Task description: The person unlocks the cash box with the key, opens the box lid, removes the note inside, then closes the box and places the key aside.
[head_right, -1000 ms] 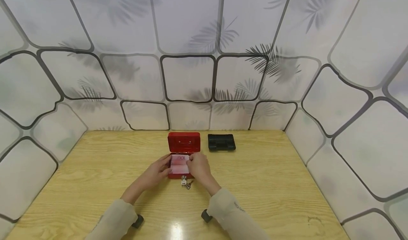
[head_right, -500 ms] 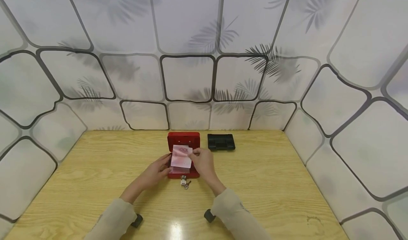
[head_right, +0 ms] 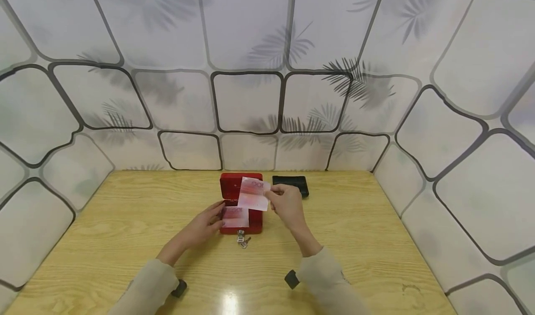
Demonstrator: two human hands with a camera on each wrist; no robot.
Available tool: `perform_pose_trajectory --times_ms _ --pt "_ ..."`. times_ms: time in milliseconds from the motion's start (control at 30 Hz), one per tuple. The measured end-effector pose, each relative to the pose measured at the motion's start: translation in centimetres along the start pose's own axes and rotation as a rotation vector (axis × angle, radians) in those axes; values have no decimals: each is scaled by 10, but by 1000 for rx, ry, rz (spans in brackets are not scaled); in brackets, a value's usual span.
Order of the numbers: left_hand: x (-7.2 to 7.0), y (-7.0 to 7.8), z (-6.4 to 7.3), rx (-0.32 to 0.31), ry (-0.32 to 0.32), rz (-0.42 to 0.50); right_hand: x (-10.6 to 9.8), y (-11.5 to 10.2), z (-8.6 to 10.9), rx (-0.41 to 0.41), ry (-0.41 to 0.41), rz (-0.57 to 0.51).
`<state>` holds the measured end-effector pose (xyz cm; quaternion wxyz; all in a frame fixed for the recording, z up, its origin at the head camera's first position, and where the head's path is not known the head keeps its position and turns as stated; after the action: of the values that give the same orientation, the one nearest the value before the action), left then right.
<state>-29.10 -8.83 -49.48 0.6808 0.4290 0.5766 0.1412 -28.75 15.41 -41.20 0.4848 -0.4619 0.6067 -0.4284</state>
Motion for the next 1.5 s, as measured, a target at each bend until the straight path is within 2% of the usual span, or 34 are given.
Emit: perform_pose_trajectory --times_ms 167,500,700,833,967,1100,1200,1500 --pt "0 0 -1 -5 -5 12 -32 -3 1 20 12 -1" --pt "-1 0 0 -4 -6 9 -82 -13 22 38 -52 30" --pt "0 -1 0 11 -16 -11 -115 -12 28 86 -1 41" --pt "0 -1 0 18 -18 -7 -139 -12 31 109 24 95" --pt "0 -1 0 11 -22 -3 -157 -12 34 91 25 179" --pt "-1 -1 0 5 -22 1 -165 -6 34 61 24 261" --pt "-1 0 1 11 -21 2 -166 5 31 64 29 256" --pt "-1 1 1 6 -21 15 -148 42 17 105 -11 248"
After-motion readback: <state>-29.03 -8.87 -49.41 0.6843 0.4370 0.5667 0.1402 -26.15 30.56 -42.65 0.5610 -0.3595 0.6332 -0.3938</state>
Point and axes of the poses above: each hand's wrist, its own z-axis away from the middle knuckle, its own x-axis out of the palm, y = z × x, the point moved 7 cm from there along -z, towards the middle knuckle, and after that the axes turned 3 degrees about -x, right-handed, at the moved point
